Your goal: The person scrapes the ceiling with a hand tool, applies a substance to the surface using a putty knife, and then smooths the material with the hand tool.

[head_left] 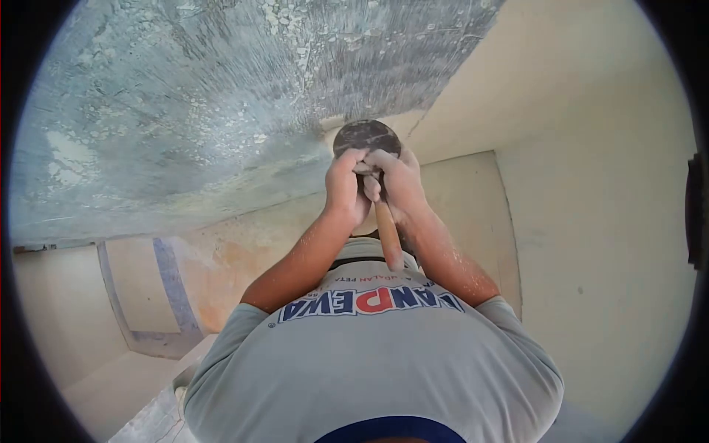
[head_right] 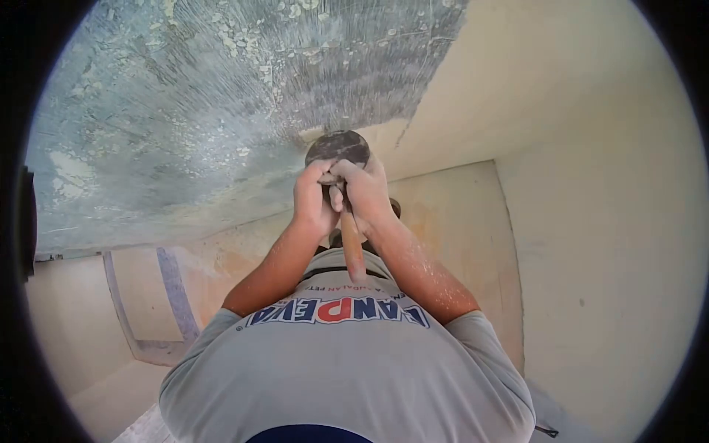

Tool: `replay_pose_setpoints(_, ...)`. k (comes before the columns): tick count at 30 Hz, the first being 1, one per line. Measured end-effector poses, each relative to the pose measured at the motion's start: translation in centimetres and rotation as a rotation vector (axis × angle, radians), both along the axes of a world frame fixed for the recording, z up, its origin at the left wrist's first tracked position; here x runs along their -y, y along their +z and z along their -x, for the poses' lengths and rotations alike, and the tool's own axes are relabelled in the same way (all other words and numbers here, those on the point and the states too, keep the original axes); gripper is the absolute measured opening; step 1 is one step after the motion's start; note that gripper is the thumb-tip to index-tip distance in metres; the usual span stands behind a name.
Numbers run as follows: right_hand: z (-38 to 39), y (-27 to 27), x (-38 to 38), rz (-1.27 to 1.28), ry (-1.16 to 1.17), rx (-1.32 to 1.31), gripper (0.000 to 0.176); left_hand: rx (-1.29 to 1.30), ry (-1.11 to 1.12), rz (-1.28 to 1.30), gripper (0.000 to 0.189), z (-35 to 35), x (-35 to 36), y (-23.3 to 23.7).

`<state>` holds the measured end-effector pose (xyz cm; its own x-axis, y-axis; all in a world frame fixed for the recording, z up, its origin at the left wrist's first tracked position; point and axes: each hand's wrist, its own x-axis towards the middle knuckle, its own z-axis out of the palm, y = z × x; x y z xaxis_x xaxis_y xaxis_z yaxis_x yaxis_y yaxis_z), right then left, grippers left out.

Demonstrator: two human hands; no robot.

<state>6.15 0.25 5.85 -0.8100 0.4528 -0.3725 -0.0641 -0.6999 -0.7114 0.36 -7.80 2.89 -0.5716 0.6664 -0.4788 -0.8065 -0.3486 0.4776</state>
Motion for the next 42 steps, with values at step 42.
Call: replay_pose_setpoints(42, 4.5, -4.3, 0.7, 0.023, -0.025, 0.071, 0.008, 0.068, 0.071, 0.225, 0.020, 5.6, -1.1, -3.3)
